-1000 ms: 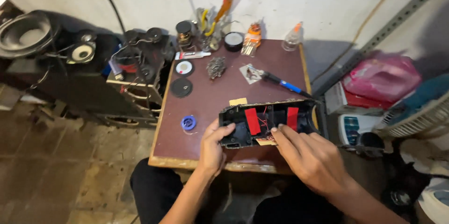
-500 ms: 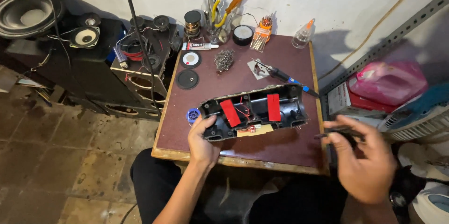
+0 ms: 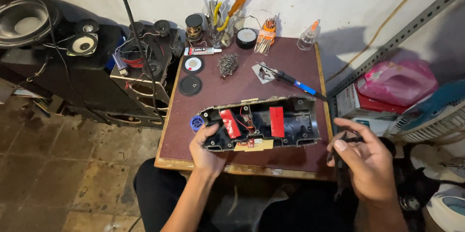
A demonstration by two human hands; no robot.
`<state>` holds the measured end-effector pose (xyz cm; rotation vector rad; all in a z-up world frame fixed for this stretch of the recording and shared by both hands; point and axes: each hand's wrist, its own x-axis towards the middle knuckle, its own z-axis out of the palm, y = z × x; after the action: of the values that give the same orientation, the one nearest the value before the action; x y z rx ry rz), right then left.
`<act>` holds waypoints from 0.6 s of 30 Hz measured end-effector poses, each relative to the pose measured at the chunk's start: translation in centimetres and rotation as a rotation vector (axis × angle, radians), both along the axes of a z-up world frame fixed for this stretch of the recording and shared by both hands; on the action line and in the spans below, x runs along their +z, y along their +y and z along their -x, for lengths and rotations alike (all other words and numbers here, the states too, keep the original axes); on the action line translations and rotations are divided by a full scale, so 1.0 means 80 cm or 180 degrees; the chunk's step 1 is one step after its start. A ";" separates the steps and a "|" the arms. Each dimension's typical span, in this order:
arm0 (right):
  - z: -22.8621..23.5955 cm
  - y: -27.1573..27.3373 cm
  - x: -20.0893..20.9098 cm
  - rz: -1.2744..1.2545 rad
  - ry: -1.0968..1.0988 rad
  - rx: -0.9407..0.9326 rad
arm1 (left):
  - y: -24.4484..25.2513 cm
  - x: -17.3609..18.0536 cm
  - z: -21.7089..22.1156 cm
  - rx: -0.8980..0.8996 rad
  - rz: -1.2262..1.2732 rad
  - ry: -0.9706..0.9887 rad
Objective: The person assembles a small speaker unit by inserting it into a black plastic housing. They manipulate the speaker's wires and position the unit within the frame, then place a circular cover on the table.
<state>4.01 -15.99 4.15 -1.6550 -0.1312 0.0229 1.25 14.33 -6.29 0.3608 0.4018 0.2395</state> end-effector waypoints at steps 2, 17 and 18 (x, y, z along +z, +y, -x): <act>-0.003 0.006 0.005 -0.0031 0.0068 0.0056 | 0.003 -0.012 -0.003 0.0046 -0.0061 -0.0018; -0.038 0.014 -0.060 -0.0535 0.0223 -0.0281 | 0.005 0.050 0.002 0.0389 0.0245 0.0232; -0.038 0.016 -0.063 -0.0561 0.0227 -0.0385 | 0.010 0.042 0.002 0.0324 0.0239 0.0246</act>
<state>7.05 -14.70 -0.88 -1.4815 0.0208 -0.0210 1.05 15.13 -2.94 0.2766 0.5047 0.3096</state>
